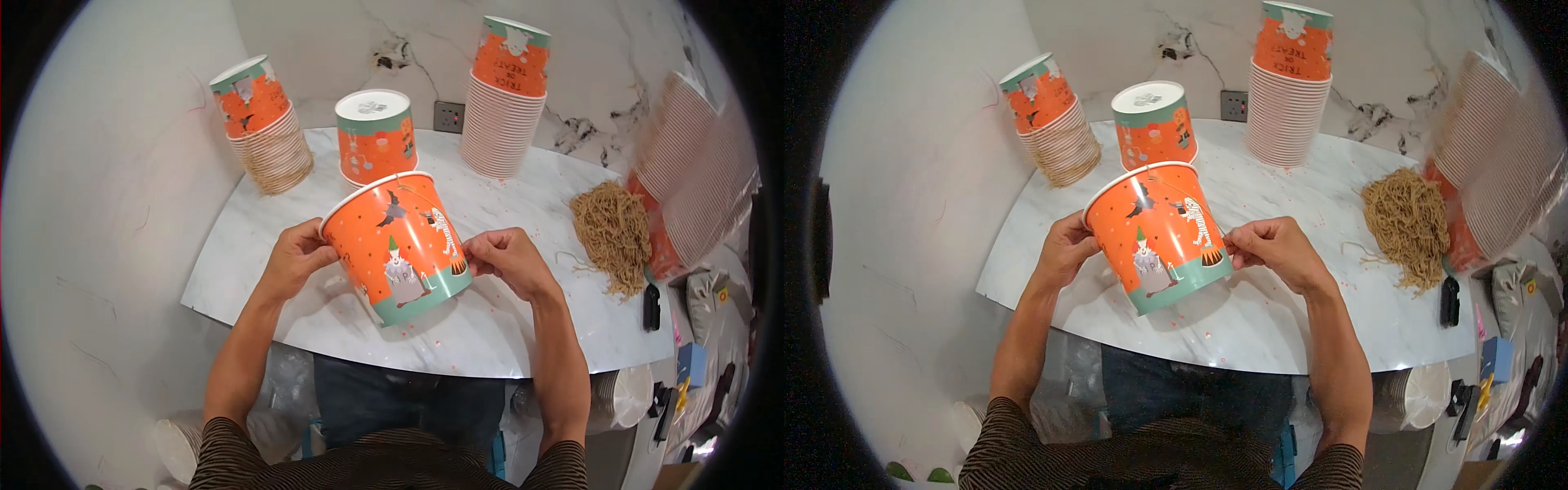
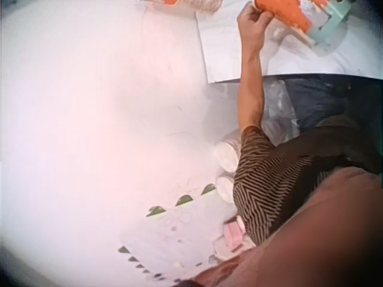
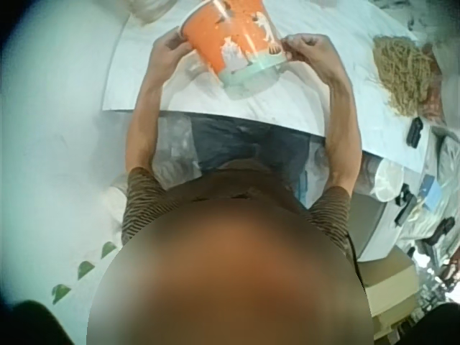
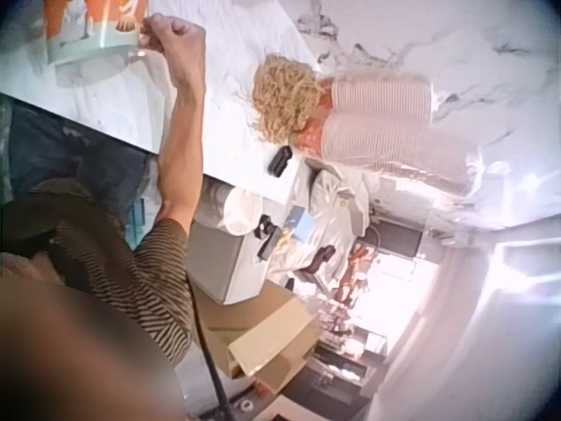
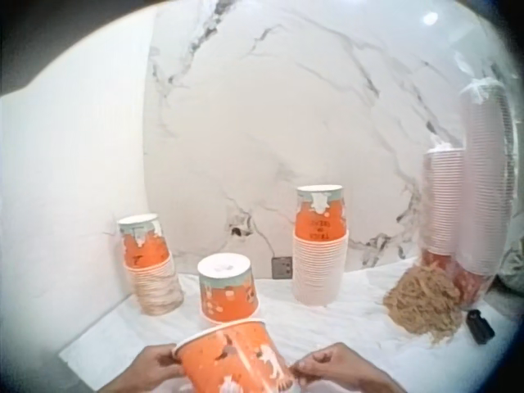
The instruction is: Tying twine handles onto pre-punched paper Halloween treat buckets.
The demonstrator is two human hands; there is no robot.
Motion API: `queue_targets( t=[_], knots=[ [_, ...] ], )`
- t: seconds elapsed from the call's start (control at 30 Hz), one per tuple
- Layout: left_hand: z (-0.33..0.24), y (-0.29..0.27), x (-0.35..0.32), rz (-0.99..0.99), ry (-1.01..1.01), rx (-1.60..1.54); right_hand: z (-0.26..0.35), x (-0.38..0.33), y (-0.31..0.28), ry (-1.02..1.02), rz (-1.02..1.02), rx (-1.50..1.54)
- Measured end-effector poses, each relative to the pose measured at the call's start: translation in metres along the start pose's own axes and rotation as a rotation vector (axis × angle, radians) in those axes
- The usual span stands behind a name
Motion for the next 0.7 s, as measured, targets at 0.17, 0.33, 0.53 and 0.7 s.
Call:
queue_targets(
  t=[0.17, 0.33, 0.53, 0.7],
  knots=[
    [0.007, -0.004, 0.003, -0.061, -0.07, -0.206, 0.004, 0.001, 0.004, -0.047, 0.146, -0.167],
    [0.011, -0.005, 0.007, -0.061, -0.077, -0.314, -0.008, 0.01, 0.014, -0.28, 0.122, -0.207],
    [0.008, -0.007, 0.026, -0.123, -0.181, -0.54, 0.022, 0.015, 0.005, -0.37, -0.137, -0.117],
    [0.045, -0.014, 0.056, -0.067, -0.085, -0.096, 0.097, 0.038, 0.052, -0.515, -0.147, 0.234]
  ],
)
Point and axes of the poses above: each hand's wrist, its own x-axis towards the middle knuckle, its own y-axis out of the palm, z = x × y, the point moved 2 cm from there along x, towards the middle knuckle, and after that the axes turned 1 degree about z, right-handed, at the moved point
